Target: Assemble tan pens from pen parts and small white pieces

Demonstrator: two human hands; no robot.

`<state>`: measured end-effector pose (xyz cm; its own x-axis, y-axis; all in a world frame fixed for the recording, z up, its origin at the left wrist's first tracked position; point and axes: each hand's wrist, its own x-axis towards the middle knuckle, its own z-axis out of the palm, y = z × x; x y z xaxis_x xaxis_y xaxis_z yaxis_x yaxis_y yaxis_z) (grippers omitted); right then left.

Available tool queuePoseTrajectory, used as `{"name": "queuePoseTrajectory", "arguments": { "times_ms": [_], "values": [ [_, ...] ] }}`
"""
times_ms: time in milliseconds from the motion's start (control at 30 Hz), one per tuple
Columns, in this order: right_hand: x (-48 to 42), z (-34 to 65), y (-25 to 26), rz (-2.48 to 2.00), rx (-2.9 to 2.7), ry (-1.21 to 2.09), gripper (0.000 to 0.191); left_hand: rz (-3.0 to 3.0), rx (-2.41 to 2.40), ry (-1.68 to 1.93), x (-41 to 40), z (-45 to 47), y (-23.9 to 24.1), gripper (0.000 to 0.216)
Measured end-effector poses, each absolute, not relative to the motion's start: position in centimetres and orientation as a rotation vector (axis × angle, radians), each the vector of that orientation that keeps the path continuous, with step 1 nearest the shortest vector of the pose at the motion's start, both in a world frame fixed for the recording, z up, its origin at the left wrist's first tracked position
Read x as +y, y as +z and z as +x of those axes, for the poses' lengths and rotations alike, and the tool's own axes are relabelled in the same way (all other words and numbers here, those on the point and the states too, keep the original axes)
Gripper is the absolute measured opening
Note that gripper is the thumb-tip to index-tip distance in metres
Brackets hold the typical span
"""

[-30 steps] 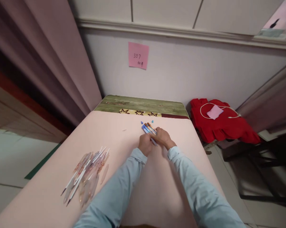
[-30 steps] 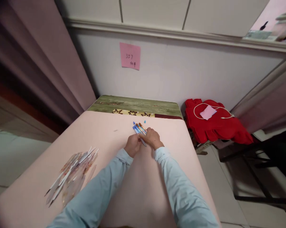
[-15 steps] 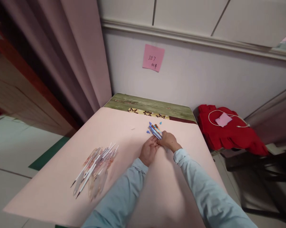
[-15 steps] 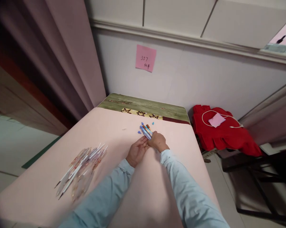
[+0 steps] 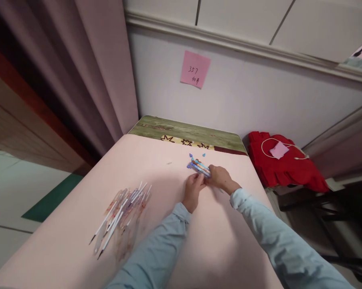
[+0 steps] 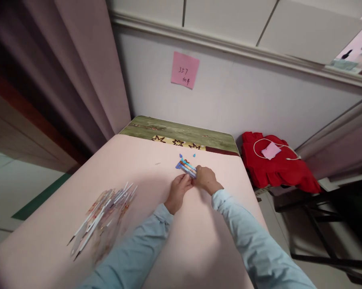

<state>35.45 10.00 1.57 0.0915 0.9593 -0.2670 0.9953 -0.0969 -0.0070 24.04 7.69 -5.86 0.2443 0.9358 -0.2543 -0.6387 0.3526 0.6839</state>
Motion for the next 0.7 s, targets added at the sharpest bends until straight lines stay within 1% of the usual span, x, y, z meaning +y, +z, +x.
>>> {"name": "queuePoseTrajectory", "arguments": {
  "times_ms": [67, 200, 300, 433, 567, 633, 700],
  "values": [
    [8.7, 34.9, 1.8, 2.076, 2.088, -0.156, 0.038, 0.386, 0.564, 1.05, 8.2, 24.1, -5.1, 0.031],
    [6.0, 33.4, 1.4, 1.996, 2.14, 0.063, 0.022, 0.106, 0.538, 1.16, 9.7, 24.6, -4.6, 0.029],
    [4.6, 33.2, 1.1, 2.024, 2.078, 0.122, 0.021, 0.074, 0.562, 1.117, 10.6, 24.7, -5.0, 0.021],
    [3.1, 33.6, 1.5, 2.045, 2.006, 0.097, 0.017, 0.079, 0.589, 1.039, 10.9, 24.8, -5.5, 0.019],
    [2.1, 34.2, 1.7, 2.096, 1.961, 0.049, 0.02, 0.115, 0.642, 1.069, 11.0, 24.7, -5.4, 0.015],
    [1.9, 34.8, 1.5, 2.164, 1.959, -0.029, 0.021, 0.131, 0.67, 1.086, 11.2, 24.4, -5.1, 0.012],
    [2.1, 35.5, 1.3, 2.272, 1.97, -0.206, 0.024, 0.157, 0.663, 1.081, 11.5, 24.0, -4.7, 0.011]
  ]
}}
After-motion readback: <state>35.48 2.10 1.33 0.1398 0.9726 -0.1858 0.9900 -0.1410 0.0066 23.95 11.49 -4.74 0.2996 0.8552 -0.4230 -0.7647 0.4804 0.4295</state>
